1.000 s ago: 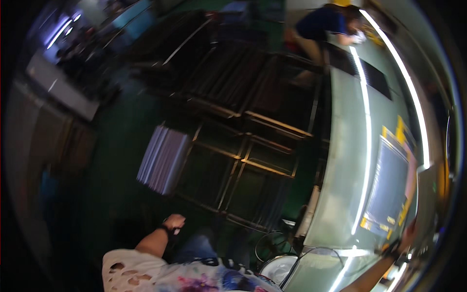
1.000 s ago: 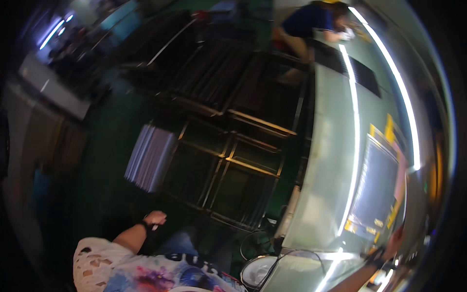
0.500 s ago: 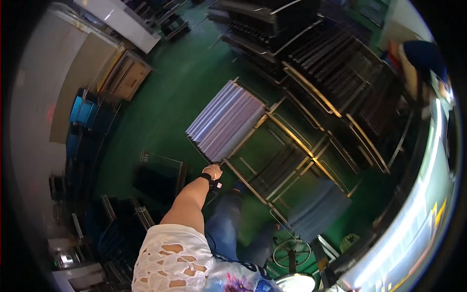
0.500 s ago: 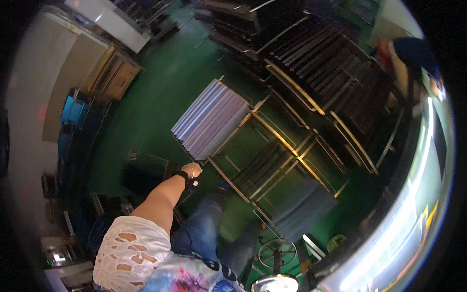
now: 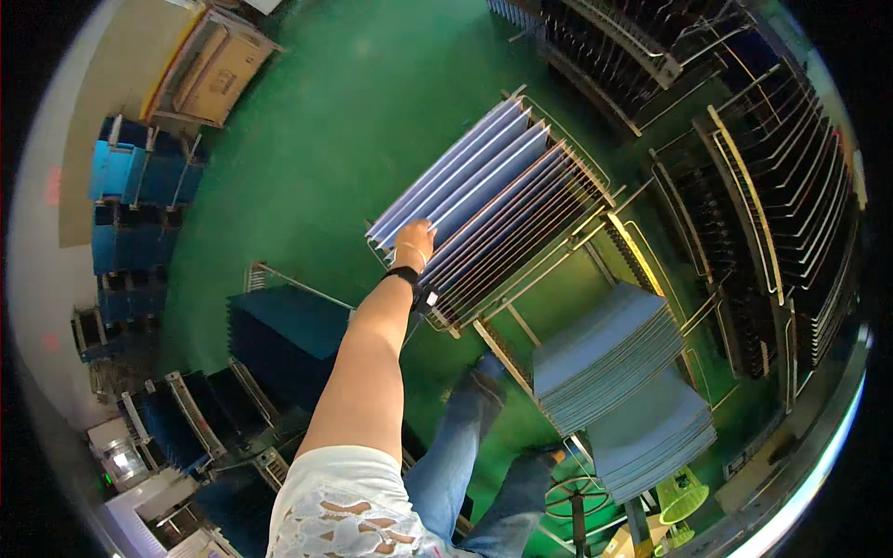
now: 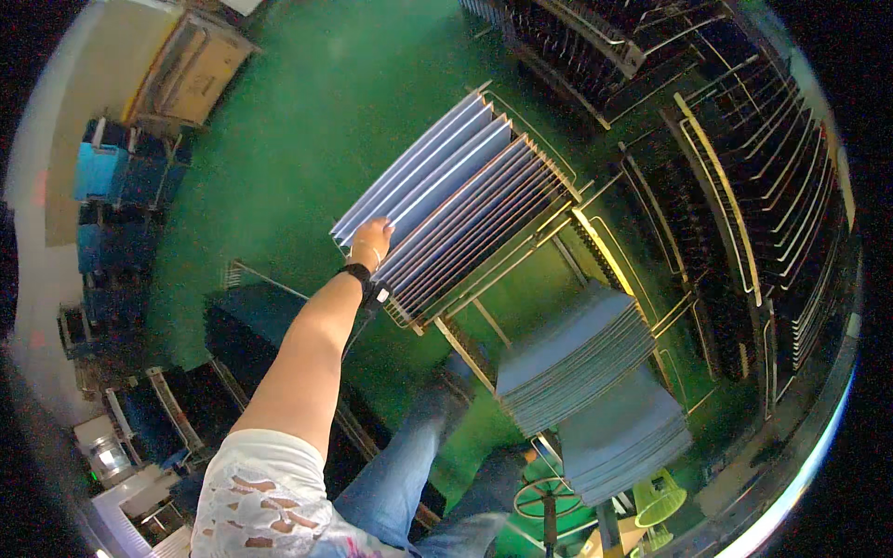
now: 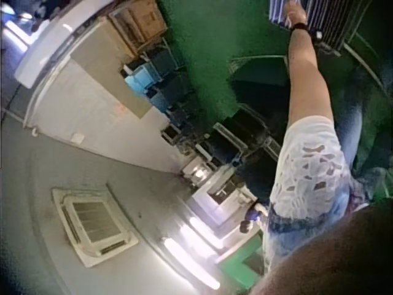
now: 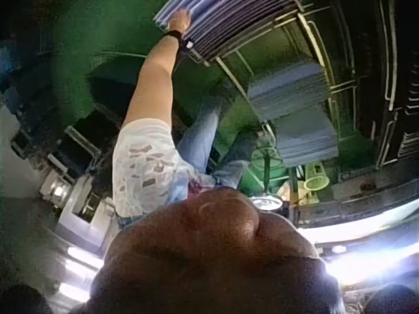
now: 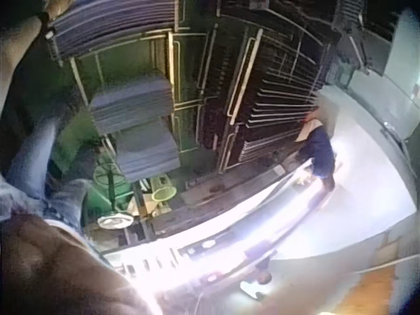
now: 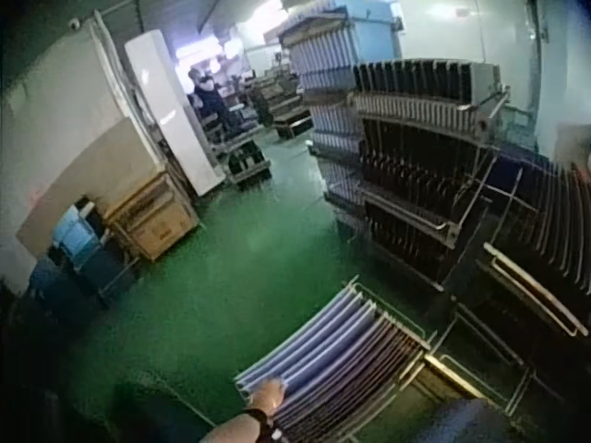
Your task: Inspecting and organizing thin printed sheets on a light table in a manufacturing facility.
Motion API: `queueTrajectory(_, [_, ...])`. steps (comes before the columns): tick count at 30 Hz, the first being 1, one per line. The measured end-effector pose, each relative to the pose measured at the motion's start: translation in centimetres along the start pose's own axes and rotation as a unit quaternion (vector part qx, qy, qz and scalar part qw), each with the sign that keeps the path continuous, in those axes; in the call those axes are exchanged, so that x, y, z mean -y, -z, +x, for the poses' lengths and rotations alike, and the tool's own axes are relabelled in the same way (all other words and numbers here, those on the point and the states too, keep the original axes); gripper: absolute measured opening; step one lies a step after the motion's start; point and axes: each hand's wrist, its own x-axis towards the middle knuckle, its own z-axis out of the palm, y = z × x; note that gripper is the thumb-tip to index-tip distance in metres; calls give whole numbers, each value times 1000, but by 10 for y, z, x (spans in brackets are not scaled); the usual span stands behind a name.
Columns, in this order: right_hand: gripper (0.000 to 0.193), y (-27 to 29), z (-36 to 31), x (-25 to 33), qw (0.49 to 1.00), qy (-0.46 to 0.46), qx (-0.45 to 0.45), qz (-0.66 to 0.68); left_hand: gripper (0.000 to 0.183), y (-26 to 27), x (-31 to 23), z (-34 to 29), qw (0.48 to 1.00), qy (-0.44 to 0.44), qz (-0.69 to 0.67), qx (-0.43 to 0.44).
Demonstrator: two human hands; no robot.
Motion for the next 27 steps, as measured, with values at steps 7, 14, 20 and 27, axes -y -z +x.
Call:
queueTrajectory(7, [39, 23, -6, -11, 971, 57, -154, -177, 13, -35, 5, 33, 999, -14, 26, -28])
queueTrajectory(14, [34, 53, -31, -25, 909, 92, -265, -308, 21, 64, -14, 10, 951, -135, -28, -277])
queueTrajectory(20, [31, 65, -41, -68, 861, 145, -287, -395, 9, 292, -71, -58, 915, -195, -128, -328])
queueTrajectory(27, [31, -62, 22, -204, 730, 249, -105, -628, 22, 464, -115, -148, 910, -249, -240, -227])
